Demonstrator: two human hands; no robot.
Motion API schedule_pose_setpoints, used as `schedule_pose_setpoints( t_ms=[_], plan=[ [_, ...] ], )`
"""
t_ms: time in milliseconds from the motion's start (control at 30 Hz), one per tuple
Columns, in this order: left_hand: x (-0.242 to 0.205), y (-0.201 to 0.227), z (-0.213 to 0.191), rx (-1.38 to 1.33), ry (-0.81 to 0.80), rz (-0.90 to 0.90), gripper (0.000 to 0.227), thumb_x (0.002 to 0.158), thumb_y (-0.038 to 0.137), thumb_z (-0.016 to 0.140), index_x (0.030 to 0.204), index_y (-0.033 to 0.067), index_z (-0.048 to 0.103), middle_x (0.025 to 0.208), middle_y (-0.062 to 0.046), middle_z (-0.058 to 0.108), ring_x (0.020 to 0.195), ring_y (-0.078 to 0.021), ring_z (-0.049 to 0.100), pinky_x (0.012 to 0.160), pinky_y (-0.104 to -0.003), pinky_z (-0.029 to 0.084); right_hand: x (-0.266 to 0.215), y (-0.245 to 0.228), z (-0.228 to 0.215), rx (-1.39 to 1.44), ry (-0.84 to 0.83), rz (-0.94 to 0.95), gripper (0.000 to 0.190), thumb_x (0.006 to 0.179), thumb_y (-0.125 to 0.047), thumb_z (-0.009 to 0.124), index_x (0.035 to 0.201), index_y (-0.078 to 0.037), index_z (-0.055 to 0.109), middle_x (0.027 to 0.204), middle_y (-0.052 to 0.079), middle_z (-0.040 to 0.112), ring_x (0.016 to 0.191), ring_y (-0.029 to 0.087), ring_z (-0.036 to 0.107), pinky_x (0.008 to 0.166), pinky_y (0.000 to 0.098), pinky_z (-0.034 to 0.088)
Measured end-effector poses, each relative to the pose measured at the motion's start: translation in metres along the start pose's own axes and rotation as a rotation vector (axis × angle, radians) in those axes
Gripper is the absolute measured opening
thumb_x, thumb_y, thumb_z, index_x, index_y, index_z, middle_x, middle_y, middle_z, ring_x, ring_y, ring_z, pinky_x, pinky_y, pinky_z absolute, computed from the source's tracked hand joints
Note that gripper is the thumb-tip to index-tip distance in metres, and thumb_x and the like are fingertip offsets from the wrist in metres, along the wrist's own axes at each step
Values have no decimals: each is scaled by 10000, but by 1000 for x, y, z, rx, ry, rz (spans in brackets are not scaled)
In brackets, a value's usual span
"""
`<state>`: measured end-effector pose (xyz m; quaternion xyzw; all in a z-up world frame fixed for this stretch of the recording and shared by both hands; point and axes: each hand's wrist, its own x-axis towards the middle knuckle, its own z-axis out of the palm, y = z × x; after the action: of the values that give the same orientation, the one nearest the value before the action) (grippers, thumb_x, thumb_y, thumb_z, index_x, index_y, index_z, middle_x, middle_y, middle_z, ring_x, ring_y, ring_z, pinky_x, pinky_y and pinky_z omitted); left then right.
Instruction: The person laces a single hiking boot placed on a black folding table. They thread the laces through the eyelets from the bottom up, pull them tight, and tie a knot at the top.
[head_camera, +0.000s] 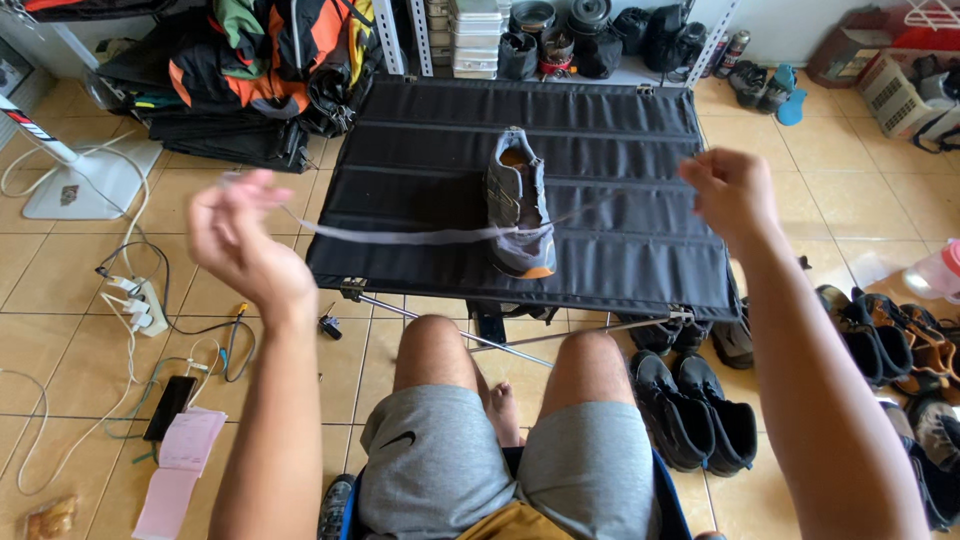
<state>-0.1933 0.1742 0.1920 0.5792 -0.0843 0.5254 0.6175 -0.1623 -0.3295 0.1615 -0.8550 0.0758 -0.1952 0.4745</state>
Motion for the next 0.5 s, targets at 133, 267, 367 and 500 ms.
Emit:
schedule_pose_setpoints(
  t_ms=[133,267,367,500],
  plan=[
    [-11,-63,-1,130,147,-108,57,904,84,596,881,134,612,856,-65,739,676,-136,685,653,-209,527,37,63,54,-220,15,-229,220,994,-188,597,910,-231,795,798,72,723,767,388,702,721,436,531],
    [-68,-84,25,701,-469,-433,241,918,286,659,1110,148,702,1017,-111,742,1026,-372,693,905,-479,528,6,31,110,-577,-197,-84,293,885,-337,763,1167,-259,755,1176,92,660,1090,399,674,946,535,534],
    [-121,-91,74,553,-659,-432,297,871,250,681,1152,161,714,1057,-99,745,1063,-344,695,938,-458,534,-18,12,145,-440,-324,-166,278,930,-305,711,1180,-189,746,1166,102,700,1126,389,673,992,528,516],
    [-158,-88,114,595,-941,-507,405,927,270,660,1302,120,628,1165,-221,717,1138,-419,678,972,-536,538,-24,27,177,-606,-351,-243,229,950,-405,610,1013,-205,703,969,52,751,995,323,735,981,503,503]
  ],
)
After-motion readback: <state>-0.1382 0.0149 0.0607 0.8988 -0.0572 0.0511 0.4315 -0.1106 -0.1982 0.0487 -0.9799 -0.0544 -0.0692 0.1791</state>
